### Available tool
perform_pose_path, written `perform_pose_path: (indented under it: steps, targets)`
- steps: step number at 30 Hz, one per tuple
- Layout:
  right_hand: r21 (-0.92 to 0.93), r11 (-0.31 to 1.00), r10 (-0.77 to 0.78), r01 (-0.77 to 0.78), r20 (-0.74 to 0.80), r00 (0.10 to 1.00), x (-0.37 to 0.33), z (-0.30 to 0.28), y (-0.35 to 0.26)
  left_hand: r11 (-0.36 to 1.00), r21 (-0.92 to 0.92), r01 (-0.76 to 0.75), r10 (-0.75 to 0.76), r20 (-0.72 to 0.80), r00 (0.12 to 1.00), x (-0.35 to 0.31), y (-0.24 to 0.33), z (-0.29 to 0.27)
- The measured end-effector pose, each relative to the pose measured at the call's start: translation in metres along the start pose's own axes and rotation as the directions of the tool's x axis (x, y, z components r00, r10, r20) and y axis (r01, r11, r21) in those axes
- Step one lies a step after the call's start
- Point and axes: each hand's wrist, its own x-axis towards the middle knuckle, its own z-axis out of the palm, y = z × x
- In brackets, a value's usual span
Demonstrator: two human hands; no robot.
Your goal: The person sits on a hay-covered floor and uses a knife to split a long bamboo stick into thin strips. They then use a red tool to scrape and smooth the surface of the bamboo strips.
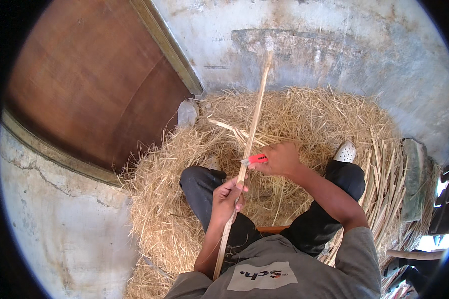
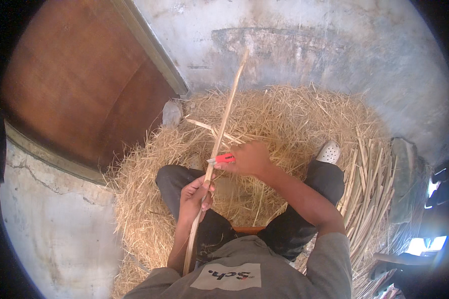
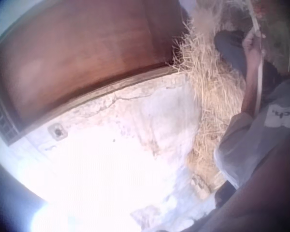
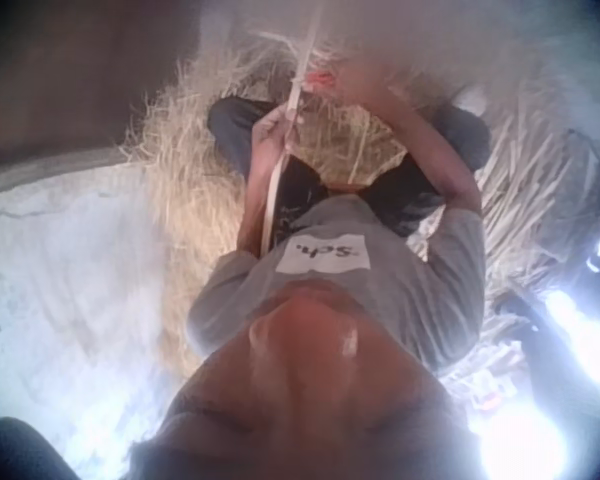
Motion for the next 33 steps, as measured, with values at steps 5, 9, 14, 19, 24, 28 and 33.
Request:
perform_pose_path:
  steps: [5,9,14,19,24,28,33]
  targets:
    - [-0.059,0.994,0.084,-0.088,-0.066,0.994,0.017,0.001,0.050,1.000,-0.003,0.024,-0.024,0.055,0.998,-0.010,-0.003,0.009]
    - [-0.181,0.956,0.253,-0.231,0.107,0.962,0.028,-0.001,0.060,0.997,-0.057,0.056,-0.052,0.071,0.996,-0.017,-0.005,0.008]
    - [-0.189,0.954,0.269,-0.232,0.199,0.943,0.045,-0.014,0.088,0.993,-0.092,0.070,-0.059,0.115,0.992,-0.033,-0.005,0.006]
    - [-0.160,0.729,0.680,-0.666,0.058,0.731,0.046,-0.045,0.190,0.983,0.010,0.183,-0.180,0.233,0.956,-0.081,-0.003,0.009]
    - [-0.246,0.792,0.534,-0.559,-0.163,0.829,0.035,-0.049,0.193,0.978,-0.027,0.205,-0.196,0.208,0.958,-0.060,-0.009,0.019]
    - [-0.075,0.936,0.351,-0.344,0.136,0.926,0.041,-0.055,0.077,0.979,-0.173,0.111,-0.088,0.138,0.987,-0.018,0.001,0.016]
    - [0.139,0.990,-0.046,0.021,0.180,0.983,0.016,-0.058,0.008,0.972,-0.234,0.010,0.024,0.141,0.990,0.013,0.028,0.019]
